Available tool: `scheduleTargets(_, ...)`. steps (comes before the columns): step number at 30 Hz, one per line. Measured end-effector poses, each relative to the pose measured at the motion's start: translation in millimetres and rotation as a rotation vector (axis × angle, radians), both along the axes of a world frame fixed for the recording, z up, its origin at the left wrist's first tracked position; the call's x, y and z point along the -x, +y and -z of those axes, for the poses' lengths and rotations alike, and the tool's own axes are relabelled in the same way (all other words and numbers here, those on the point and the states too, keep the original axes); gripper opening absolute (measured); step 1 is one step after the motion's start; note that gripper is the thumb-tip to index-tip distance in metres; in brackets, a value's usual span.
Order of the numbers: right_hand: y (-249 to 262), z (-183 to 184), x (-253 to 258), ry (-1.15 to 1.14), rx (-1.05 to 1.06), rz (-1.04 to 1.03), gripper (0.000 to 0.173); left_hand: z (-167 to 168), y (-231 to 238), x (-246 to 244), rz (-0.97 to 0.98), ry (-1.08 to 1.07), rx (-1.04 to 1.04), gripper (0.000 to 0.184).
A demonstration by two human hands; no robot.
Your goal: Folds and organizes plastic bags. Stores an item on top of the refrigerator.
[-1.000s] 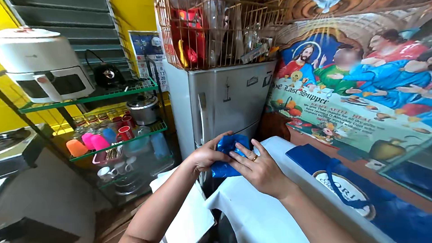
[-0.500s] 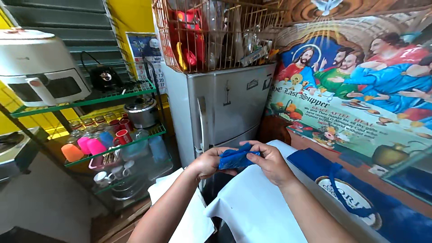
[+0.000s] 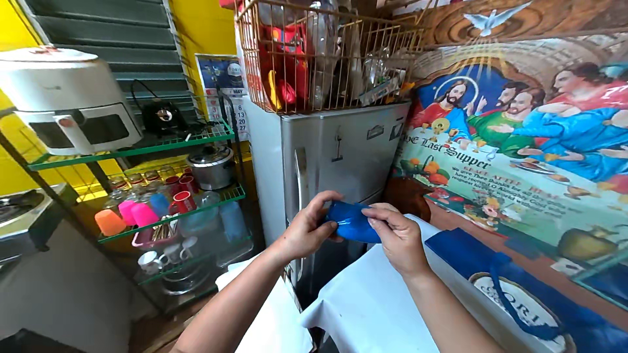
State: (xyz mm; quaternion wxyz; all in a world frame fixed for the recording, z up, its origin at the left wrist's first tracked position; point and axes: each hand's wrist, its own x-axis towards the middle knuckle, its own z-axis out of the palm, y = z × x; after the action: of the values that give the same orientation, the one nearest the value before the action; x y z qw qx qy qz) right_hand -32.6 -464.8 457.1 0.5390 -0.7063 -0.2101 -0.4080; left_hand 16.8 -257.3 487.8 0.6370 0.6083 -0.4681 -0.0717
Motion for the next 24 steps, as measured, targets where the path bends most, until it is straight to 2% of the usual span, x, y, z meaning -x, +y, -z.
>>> scheduleTargets(2,-4,0,2,0.01,-0.008,-0.02,0.022,-4,4,-8,0.069,-0.199,-0.027,0.025)
scheduleTargets(4,-10,1,8,0.03,-0.015,-0.005,0.02,-18,11,-14,-0.046,-0.435,-0.109,0.025)
scheduleTargets(6,-19,4,17,0.08,-0.033,0.016,0.018,-32,19,-22,-0.385,-0.622,-0.153,0.028)
scheduleTargets(9,-36,13,30,0.14,-0.072,0.064,0.017,-56,26,-52,-0.919,-0.767,-0.078,0.038)
scheduleTargets(12,-50,24,43,0.176,-0.096,0.12,0.019,-79,20,-94,-1.2,-0.844,-0.091,0.043)
scheduleTargets(16,-59,36,60,0.22,-0.12,0.174,0.02,-88,-3,-143,-1.267,-0.987,-0.229,0.03)
scheduleTargets(18,-63,42,69,0.252,-0.13,0.202,0.02,-87,-17,-163,-1.275,-0.993,-0.33,0.03)
scheduleTargets(21,-72,53,84,0.291,-0.137,0.252,0.019,-84,-29,-186,-1.269,-0.942,-0.42,0.03)
scheduleTargets(24,-82,67,102,0.339,-0.152,0.318,0.019,-84,-30,-190,-1.27,-0.802,-0.386,0.037)
